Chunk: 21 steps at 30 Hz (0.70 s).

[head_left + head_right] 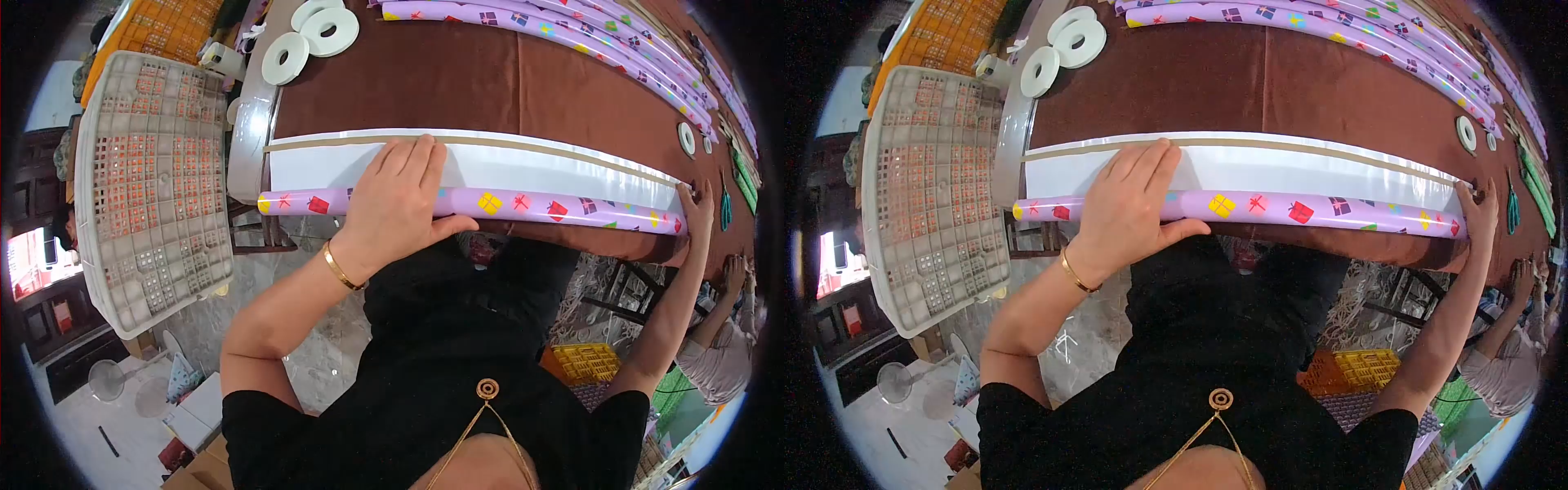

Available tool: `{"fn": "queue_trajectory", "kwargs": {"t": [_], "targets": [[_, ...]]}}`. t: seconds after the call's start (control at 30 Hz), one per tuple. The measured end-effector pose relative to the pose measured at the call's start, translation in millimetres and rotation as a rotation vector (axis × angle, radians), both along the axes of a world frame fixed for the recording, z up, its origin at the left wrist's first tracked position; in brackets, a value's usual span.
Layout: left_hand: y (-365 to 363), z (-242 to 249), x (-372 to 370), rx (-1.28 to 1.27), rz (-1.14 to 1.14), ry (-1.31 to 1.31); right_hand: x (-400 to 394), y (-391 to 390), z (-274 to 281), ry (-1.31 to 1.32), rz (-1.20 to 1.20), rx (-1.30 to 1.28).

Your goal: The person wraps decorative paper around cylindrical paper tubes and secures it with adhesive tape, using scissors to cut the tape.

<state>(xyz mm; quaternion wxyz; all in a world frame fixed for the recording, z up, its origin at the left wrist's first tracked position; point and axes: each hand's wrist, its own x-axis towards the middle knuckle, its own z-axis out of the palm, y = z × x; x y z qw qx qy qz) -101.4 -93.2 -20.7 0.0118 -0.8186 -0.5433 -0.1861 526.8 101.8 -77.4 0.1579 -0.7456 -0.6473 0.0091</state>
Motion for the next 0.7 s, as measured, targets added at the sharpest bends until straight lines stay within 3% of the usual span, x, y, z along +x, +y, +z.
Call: {"fn": "queue_trajectory", "kwargs": {"t": [0.07, 0.23, 0.27, 0.3, 0.4, 0.5, 0.7], "targets": [[2, 0, 4, 0.008, -0.033, -0.042, 12, 5, -7, -0.024, 0.004, 0.03], [-1, 0, -7, 0.0, 0.007, -0.036, 22, 6, -12, 0.237, 0.061, -0.007], [-2, 0, -11, 0.007, 0.011, -0.033, 31, 10, -16, 0.061, 0.095, 0.045], [-3, 1, -16, 0.004, 0.017, -0.029, 28, 9, -15, 0.067, 0.101, 0.042], [-9, 0, -34, 0.013, 0.052, -0.016, 22, 6, -7, 0.225, 0.029, -0.084], [-15, -1, -50, 0.053, 0.089, 0.004, 38, 10, -20, 0.36, 0.09, -0.013], [-24, 1, -74, 0.044, 0.16, 0.054, 28, 7, -9, 0.278, 0.009, -0.092]]}}
